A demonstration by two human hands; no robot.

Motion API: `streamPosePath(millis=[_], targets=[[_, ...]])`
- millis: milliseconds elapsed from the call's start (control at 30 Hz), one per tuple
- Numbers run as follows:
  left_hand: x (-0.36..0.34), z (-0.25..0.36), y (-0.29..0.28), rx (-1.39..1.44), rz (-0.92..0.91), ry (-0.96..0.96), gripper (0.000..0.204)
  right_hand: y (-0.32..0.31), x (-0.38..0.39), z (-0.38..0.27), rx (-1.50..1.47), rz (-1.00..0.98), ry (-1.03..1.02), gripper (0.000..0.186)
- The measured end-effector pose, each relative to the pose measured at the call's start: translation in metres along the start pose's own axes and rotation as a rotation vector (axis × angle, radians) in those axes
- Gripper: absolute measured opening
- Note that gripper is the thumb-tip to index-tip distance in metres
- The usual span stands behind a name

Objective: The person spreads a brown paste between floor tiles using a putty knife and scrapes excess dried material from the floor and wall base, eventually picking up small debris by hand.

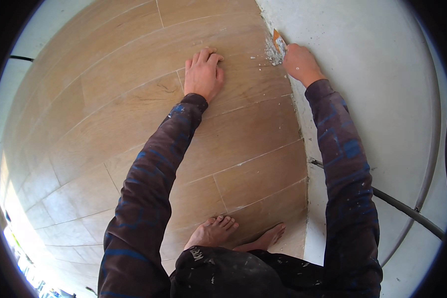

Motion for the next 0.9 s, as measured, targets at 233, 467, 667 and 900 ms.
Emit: streamPosePath(millis=[233,467,667,900], targets=[[-0.002,0.002,0.000,0.015,0.006,0.010,0.023,-0.011,0.015,-0.023,0.143,0.008,-0.057,0.022],[0.003,-0.006,-0.006,0.022,-0.022,-0.036,0.025,-0.011,0.020,-0.025,0.156,-0.004,-0.092,0.021],[-0.001,0.002,-0.005,0.029,-0.035,-0.032,0.024,0.001,0.002,-0.004,0.102,0.027,-0.008,0.021],[0.000,-0.002,-0.006,0.007,-0.022,-0.022,0.022,0.000,0.000,0.010,-0.025,0.048,-0.041,0.022]])
Point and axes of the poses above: each hand's wrist, its own x-axis away from the middle knuckle, its own y-axis out of the palm, z = x × y, the point moved 1 cm from there along -x, towards the middle knuckle, and after that the axes turned 4 degrees about -x, right-handed, at the moved point
